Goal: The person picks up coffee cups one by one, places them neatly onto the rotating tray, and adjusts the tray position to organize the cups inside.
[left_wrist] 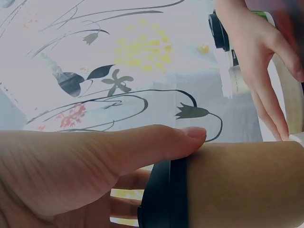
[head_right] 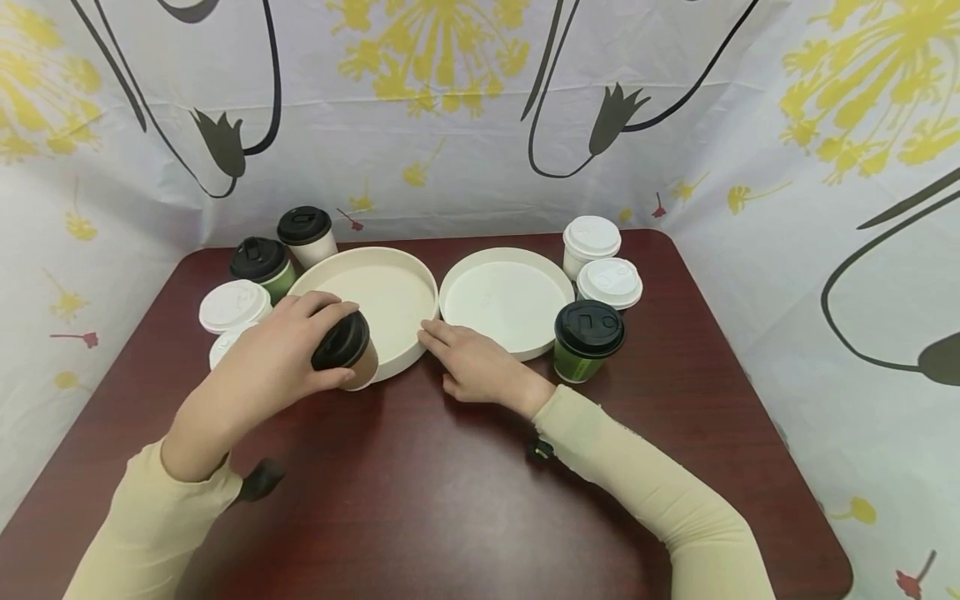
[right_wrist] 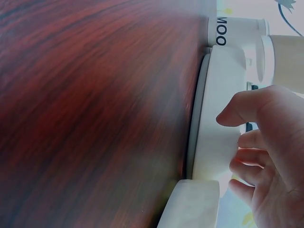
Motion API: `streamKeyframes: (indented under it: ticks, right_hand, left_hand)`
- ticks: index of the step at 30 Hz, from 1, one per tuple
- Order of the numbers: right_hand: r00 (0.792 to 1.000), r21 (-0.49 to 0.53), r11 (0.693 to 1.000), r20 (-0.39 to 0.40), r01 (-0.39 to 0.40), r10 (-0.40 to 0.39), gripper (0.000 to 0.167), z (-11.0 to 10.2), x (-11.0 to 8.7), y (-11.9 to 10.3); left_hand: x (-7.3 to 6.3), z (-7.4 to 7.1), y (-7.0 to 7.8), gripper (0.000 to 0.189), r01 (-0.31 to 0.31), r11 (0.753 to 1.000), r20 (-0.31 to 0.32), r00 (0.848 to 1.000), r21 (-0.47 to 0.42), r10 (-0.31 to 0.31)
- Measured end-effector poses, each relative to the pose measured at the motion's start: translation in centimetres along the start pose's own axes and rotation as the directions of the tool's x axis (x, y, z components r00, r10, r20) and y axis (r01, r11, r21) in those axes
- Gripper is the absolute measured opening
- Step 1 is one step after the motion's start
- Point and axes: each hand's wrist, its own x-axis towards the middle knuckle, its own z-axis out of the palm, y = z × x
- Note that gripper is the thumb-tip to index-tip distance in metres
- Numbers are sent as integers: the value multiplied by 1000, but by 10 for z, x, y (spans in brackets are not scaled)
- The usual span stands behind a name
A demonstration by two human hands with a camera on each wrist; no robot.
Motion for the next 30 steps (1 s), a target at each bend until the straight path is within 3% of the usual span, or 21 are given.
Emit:
streamKeyframes:
  ticks: [7,16,30]
  right_hand:
    - [1000,-12,1000,-8,10,-10,75,1,0,-1]
    - [1000,-15,1000,-22,21,-21,75,0,-1,-2]
    - [1000,-34,999,4,9,-9,77,-1,-2,-4]
  left_hand:
    - [14,4,-2,68,8,1000,-4,1000,-3,-8]
    - [36,16,-8,71,58,998,58,997,-20,-56]
    - [49,38,-9,69,69,997,103,992,-20,-66]
